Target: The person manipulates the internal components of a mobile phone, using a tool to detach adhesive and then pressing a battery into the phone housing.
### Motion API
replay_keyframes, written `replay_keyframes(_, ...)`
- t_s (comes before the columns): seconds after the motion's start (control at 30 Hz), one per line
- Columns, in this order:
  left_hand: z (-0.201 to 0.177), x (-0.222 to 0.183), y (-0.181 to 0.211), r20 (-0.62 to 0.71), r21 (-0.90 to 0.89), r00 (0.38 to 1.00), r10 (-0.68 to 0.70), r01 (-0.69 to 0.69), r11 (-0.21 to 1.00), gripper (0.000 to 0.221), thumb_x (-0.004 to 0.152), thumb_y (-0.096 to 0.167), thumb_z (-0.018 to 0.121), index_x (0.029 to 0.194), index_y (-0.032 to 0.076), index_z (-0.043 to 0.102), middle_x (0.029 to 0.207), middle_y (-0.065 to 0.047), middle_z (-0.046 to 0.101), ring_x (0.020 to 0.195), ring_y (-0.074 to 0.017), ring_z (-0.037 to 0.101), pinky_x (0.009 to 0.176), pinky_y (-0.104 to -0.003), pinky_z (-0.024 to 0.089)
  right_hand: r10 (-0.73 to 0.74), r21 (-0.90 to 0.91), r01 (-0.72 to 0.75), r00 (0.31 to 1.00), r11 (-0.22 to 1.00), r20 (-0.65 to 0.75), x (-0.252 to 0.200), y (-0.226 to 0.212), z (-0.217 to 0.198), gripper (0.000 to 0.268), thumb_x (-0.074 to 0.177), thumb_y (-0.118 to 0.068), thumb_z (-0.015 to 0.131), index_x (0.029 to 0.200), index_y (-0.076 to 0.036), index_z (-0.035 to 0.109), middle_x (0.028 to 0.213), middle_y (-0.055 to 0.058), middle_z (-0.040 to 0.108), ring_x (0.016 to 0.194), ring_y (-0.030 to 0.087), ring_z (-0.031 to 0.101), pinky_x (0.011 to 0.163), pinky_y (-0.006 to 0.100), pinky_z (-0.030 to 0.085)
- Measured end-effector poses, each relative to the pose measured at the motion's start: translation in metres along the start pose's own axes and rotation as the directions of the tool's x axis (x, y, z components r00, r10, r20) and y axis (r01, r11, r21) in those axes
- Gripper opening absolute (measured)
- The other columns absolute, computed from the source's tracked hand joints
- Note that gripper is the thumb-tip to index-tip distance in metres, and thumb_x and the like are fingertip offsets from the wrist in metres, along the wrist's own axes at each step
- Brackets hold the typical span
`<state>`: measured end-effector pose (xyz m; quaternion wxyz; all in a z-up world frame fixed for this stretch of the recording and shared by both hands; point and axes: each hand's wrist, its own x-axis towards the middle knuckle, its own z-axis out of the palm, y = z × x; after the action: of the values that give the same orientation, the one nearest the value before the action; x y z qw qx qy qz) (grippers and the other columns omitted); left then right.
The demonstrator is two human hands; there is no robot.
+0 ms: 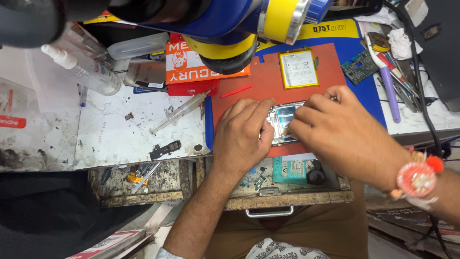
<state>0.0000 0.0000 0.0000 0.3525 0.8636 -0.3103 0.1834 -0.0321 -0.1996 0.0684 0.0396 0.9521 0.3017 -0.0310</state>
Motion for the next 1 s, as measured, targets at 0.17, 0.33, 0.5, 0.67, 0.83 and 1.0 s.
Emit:
replay_keyframes(0.17, -0.003, 0.002, 0.002, 0.009, -0.01, 1.0, 0.018, -0.018, 1.0, 0.038, 0.081, 0.001, 0.067, 0.12, 0.001, 0.068, 0.1, -0.011, 0.07, 0.101, -0.029, 0.067, 0.09, -0.044, 0.055, -0.084, -0.115, 0.035, 0.885, 0.993, -0.458, -0.019, -0.026, 0.017, 0.024, 0.076, -0.015, 0.073, 0.1, -0.01, 0.072, 0.106, 0.005, 0.07, 0.106, 0.024, 0.064, 0.103, 0.051, 0.042)
replay_keyframes(0.33, -0.003, 0.003, 0.003, -0.002, 0.004, 1.0, 0.03, -0.03, 1.0, 0.038, 0.081, -0.001, 0.067, 0.119, 0.001, 0.068, 0.099, -0.012, 0.07, 0.101, -0.0298, 0.067, 0.089, -0.044, 0.054, 0.13, 0.142, -0.04, 0.692, 0.989, -0.711, -0.051, -0.034, 0.044, 0.017, 0.082, -0.007, 0.076, 0.099, -0.008, 0.072, 0.104, 0.005, 0.07, 0.1, 0.024, 0.066, 0.094, 0.05, 0.049)
replay_keyframes(0.5, -0.002, 0.004, 0.004, -0.016, 0.015, 0.999, 0.037, -0.037, 0.999, 0.037, 0.081, -0.001, 0.066, 0.118, 0.0, 0.069, 0.099, -0.013, 0.07, 0.101, -0.0301, 0.067, 0.09, -0.044, 0.055, 0.541, 0.323, -0.466, 0.475, 0.824, -0.694, -0.083, 0.006, 0.083, 0.008, 0.102, -0.002, 0.073, 0.107, -0.006, 0.069, 0.11, 0.004, 0.069, 0.102, 0.024, 0.065, 0.091, 0.036, 0.051)
replay_keyframes(0.67, -0.003, 0.004, 0.003, -0.011, 0.013, 0.999, 0.044, -0.043, 0.999, 0.038, 0.081, -0.001, 0.066, 0.119, 0.0, 0.069, 0.1, -0.013, 0.071, 0.101, -0.0297, 0.067, 0.09, -0.044, 0.054, 0.618, 0.139, -0.697, 0.502, 0.703, -0.605, -0.098, 0.056, 0.102, 0.006, 0.096, -0.012, 0.073, 0.102, -0.011, 0.073, 0.108, 0.002, 0.065, 0.102, 0.024, 0.06, 0.091, 0.037, 0.047)
replay_keyframes(0.83, -0.002, 0.003, 0.002, -0.002, 0.013, 0.999, 0.044, -0.044, 0.999, 0.037, 0.081, -0.001, 0.067, 0.119, 0.0, 0.068, 0.1, -0.013, 0.071, 0.101, -0.0297, 0.067, 0.09, -0.044, 0.054, 0.637, 0.019, -0.753, 0.543, 0.658, -0.548, -0.1, 0.07, 0.109, 0.01, 0.097, -0.023, 0.081, 0.097, -0.014, 0.076, 0.102, 0.002, 0.063, 0.102, 0.024, 0.059, 0.088, 0.041, 0.045)
replay_keyframes(1.0, -0.001, 0.003, 0.002, 0.0, 0.02, 0.999, 0.039, -0.039, 0.999, 0.035, 0.083, -0.001, 0.067, 0.118, 0.001, 0.069, 0.102, -0.012, 0.072, 0.101, -0.0282, 0.067, 0.09, -0.043, 0.055, 0.664, -0.048, -0.789, 0.547, 0.613, -0.509, -0.094, 0.074, 0.109, 0.012, 0.096, -0.024, 0.081, 0.094, -0.014, 0.074, 0.101, 0.002, 0.065, 0.098, 0.025, 0.06, 0.086, 0.042, 0.046)
